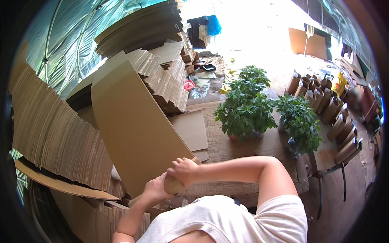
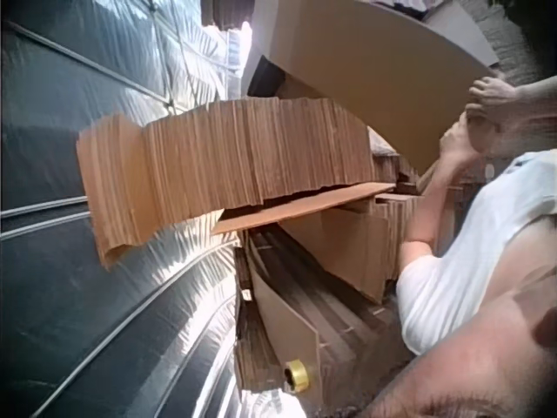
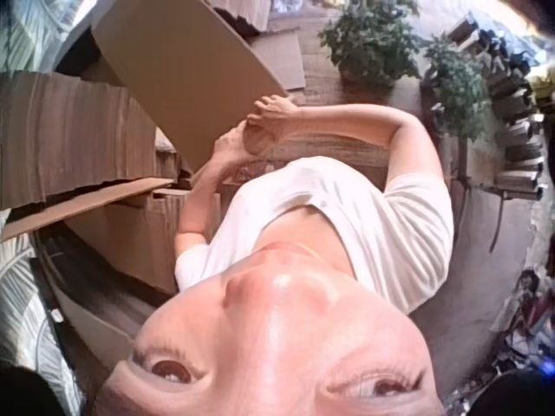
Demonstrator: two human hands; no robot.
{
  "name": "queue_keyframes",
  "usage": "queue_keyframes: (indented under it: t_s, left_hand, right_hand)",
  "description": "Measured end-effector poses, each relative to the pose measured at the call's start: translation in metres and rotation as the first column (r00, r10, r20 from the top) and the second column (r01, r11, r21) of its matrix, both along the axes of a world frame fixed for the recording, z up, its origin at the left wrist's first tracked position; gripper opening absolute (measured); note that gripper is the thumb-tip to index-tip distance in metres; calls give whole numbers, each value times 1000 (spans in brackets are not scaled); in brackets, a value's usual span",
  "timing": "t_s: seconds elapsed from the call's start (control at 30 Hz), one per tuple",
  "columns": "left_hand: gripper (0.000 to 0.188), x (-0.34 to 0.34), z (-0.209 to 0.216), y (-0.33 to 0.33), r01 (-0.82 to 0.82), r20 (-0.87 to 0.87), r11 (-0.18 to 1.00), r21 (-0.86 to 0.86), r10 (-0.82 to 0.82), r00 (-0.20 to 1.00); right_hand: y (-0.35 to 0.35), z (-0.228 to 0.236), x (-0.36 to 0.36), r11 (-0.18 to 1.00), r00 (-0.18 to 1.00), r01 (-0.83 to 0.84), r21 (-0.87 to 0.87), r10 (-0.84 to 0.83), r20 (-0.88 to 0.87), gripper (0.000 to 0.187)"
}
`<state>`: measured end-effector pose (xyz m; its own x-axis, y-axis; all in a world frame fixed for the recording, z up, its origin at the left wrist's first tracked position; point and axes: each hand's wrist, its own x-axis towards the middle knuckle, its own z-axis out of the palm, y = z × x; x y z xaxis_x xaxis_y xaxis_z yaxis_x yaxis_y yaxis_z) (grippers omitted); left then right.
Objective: The person rolls a sheet of cardboard into a cylinder and secures it with a tape gun. They then place a small potted plant inside the cylinder and set it aside. The person repeats the process with another sheet of cardboard and a second plant.
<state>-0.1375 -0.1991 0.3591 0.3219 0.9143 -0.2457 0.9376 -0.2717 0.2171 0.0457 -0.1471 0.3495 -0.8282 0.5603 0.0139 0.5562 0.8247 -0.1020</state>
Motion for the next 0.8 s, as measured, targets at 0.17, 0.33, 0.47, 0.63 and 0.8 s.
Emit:
queue_keyframes:
  t_s: [0.17, 0.33, 0.47, 0.63, 0.8]
  left_hand:
    - [83, -3, -9, 8, 67, 78, 998, 17, -68, 995]
    - [75, 14, -27, -25, 113, -63, 775, 622, -95, 993]
    - [73, 10, -20, -15, 22, -20, 902, 430, -14, 1000]
    - [68, -16, -2, -1, 40, 2, 957, 289, -43, 999]
    - [63, -11, 8, 10, 53, 78, 998, -45, -50, 996]
  right_hand:
    - [-16, -14, 13, 976, 999, 36, 216, -26, -47, 46]
    - [0, 13, 11, 992, 988, 115, -45, -109, 106, 43]
    - [7, 17, 4, 947, 977, 132, -291, -75, 198, 47]
    - [-7, -37, 4, 901, 971, 67, 428, 39, -235, 43]
    - [-7, -15, 7, 994, 994, 108, 32, -107, -24, 41]
